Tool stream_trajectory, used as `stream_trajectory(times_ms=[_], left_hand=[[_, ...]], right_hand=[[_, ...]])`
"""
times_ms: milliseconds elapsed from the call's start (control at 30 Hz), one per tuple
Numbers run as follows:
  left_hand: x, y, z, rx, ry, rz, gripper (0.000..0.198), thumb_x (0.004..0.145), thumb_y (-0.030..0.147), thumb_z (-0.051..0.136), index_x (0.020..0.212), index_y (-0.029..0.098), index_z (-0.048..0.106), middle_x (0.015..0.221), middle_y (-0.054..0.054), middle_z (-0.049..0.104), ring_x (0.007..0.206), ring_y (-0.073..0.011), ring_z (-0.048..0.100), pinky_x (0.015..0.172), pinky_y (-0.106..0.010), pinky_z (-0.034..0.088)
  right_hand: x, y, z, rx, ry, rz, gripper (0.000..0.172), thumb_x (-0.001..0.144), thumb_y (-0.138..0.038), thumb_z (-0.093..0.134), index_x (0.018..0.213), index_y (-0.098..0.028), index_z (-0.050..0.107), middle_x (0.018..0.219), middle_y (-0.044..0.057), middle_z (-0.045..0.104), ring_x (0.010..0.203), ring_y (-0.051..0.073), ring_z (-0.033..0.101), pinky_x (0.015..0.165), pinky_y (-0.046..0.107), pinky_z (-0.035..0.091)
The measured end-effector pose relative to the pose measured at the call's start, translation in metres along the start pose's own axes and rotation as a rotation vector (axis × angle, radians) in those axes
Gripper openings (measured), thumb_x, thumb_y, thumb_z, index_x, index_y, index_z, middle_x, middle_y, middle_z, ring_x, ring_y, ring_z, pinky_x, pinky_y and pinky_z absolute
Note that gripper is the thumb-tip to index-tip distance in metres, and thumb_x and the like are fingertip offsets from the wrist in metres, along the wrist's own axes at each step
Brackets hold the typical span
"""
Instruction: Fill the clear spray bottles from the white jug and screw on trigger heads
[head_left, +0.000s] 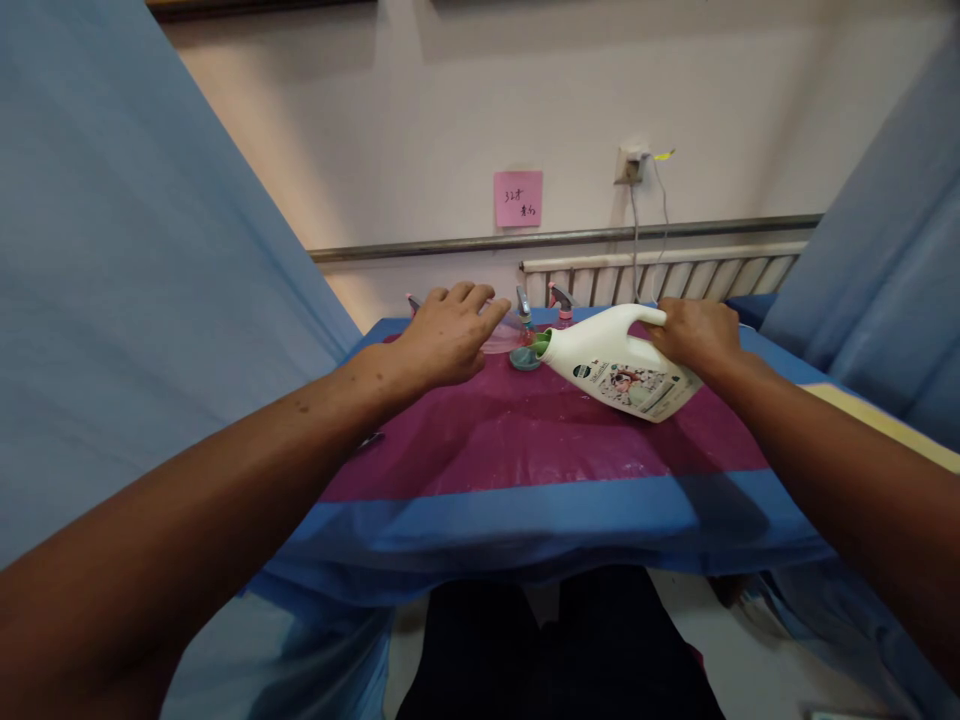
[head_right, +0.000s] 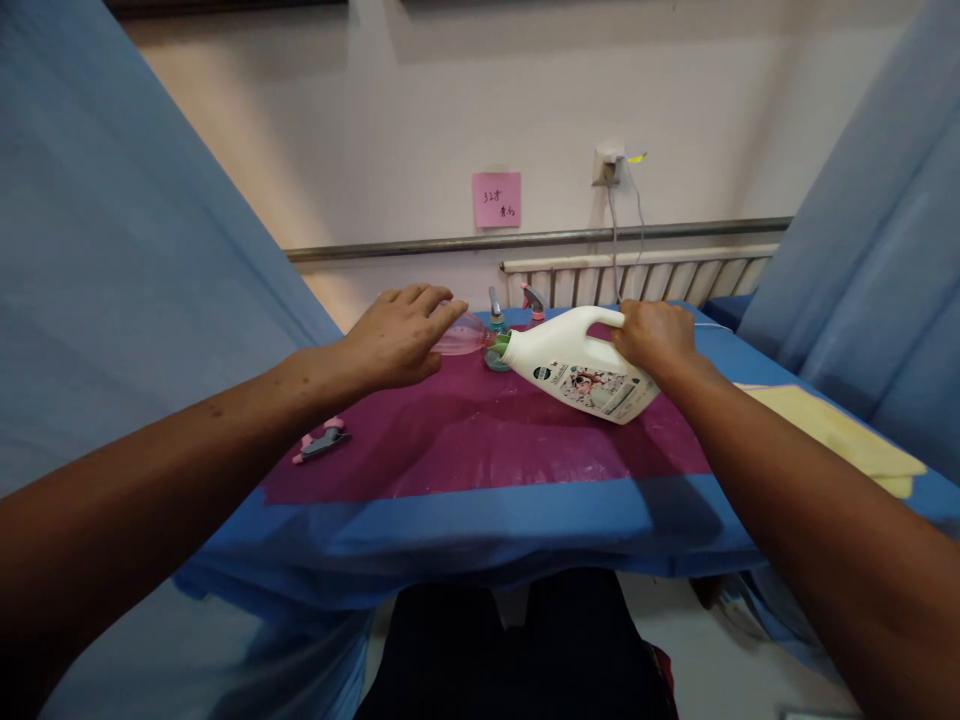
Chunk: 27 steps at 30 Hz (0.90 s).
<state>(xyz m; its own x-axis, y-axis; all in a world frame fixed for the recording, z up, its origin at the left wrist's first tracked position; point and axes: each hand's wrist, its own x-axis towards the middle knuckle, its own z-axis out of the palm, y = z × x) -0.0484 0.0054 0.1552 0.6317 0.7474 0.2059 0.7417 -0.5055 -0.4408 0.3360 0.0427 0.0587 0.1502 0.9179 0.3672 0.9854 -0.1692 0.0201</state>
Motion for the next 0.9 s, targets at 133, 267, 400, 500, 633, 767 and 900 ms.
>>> stream_trajectory(times_ms=[133, 267, 400, 500, 633, 767, 900], left_hand=[[0.002, 0.0, -0.002, 0.026, 0.008, 0.023, 0.07, 0.093, 0.013, 0.059, 0.162, 0.023, 0.052, 0.164, -0.017, 0.057, 0.15, -0.0403, 0.051, 0.116, -0.053, 0.044], [0.003, 0.001, -0.004, 0.025, 0.015, 0.042, 0.07, 0.094, 0.013, 0.057, 0.163, 0.023, 0.051, 0.165, -0.017, 0.057, 0.155, -0.0413, 0.048, 0.119, -0.056, 0.041], [0.005, -0.001, -0.002, 0.047, 0.042, 0.068, 0.069, 0.096, 0.013, 0.057, 0.163, 0.025, 0.051, 0.165, -0.016, 0.058, 0.157, -0.0402, 0.047, 0.123, -0.056, 0.038], [0.007, -0.002, 0.0, 0.036, 0.094, 0.11, 0.069, 0.095, 0.01, 0.058, 0.161, 0.025, 0.052, 0.165, -0.016, 0.057, 0.158, -0.0405, 0.046, 0.126, -0.057, 0.037], [0.011, -0.002, -0.002, 0.047, 0.139, 0.168, 0.072, 0.093, 0.008, 0.062, 0.161, 0.027, 0.052, 0.171, -0.015, 0.053, 0.163, -0.0396, 0.043, 0.134, -0.06, 0.03], [0.016, -0.001, -0.006, 0.035, 0.139, 0.226, 0.075, 0.093, 0.006, 0.063, 0.163, 0.029, 0.051, 0.175, -0.014, 0.05, 0.17, -0.0393, 0.037, 0.142, -0.062, 0.02], [0.021, 0.001, -0.011, 0.051, 0.117, 0.253, 0.069, 0.098, 0.003, 0.051, 0.163, 0.027, 0.051, 0.179, -0.013, 0.046, 0.176, -0.0333, 0.028, 0.146, -0.059, 0.013]], right_hand=[[-0.001, -0.001, -0.002, 0.012, -0.003, -0.002, 0.059, 0.109, -0.063, 0.049, 0.131, -0.018, 0.08, 0.118, 0.024, 0.083, 0.102, 0.039, 0.078, 0.079, 0.041, 0.048], [-0.003, -0.003, -0.005, 0.017, 0.005, 0.002, 0.056, 0.109, -0.06, 0.051, 0.129, -0.018, 0.081, 0.118, 0.024, 0.083, 0.102, 0.038, 0.078, 0.08, 0.04, 0.047], [-0.003, -0.002, -0.004, 0.01, 0.003, -0.001, 0.059, 0.109, -0.063, 0.05, 0.131, -0.017, 0.081, 0.118, 0.023, 0.083, 0.101, 0.037, 0.078, 0.078, 0.04, 0.047], [-0.002, -0.002, -0.004, 0.007, 0.007, 0.003, 0.059, 0.109, -0.063, 0.05, 0.132, -0.017, 0.081, 0.118, 0.023, 0.083, 0.101, 0.036, 0.077, 0.079, 0.039, 0.048], [-0.002, -0.002, -0.004, 0.015, -0.007, 0.009, 0.054, 0.109, -0.058, 0.052, 0.131, -0.018, 0.081, 0.118, 0.023, 0.083, 0.101, 0.036, 0.078, 0.08, 0.039, 0.048], [-0.002, -0.002, -0.003, 0.019, 0.0, -0.004, 0.056, 0.11, -0.059, 0.05, 0.13, -0.017, 0.081, 0.117, 0.024, 0.083, 0.101, 0.037, 0.078, 0.08, 0.041, 0.049], [-0.002, -0.001, -0.002, 0.018, 0.004, 0.002, 0.058, 0.11, -0.061, 0.05, 0.131, -0.016, 0.08, 0.117, 0.024, 0.083, 0.101, 0.037, 0.078, 0.081, 0.04, 0.048]])
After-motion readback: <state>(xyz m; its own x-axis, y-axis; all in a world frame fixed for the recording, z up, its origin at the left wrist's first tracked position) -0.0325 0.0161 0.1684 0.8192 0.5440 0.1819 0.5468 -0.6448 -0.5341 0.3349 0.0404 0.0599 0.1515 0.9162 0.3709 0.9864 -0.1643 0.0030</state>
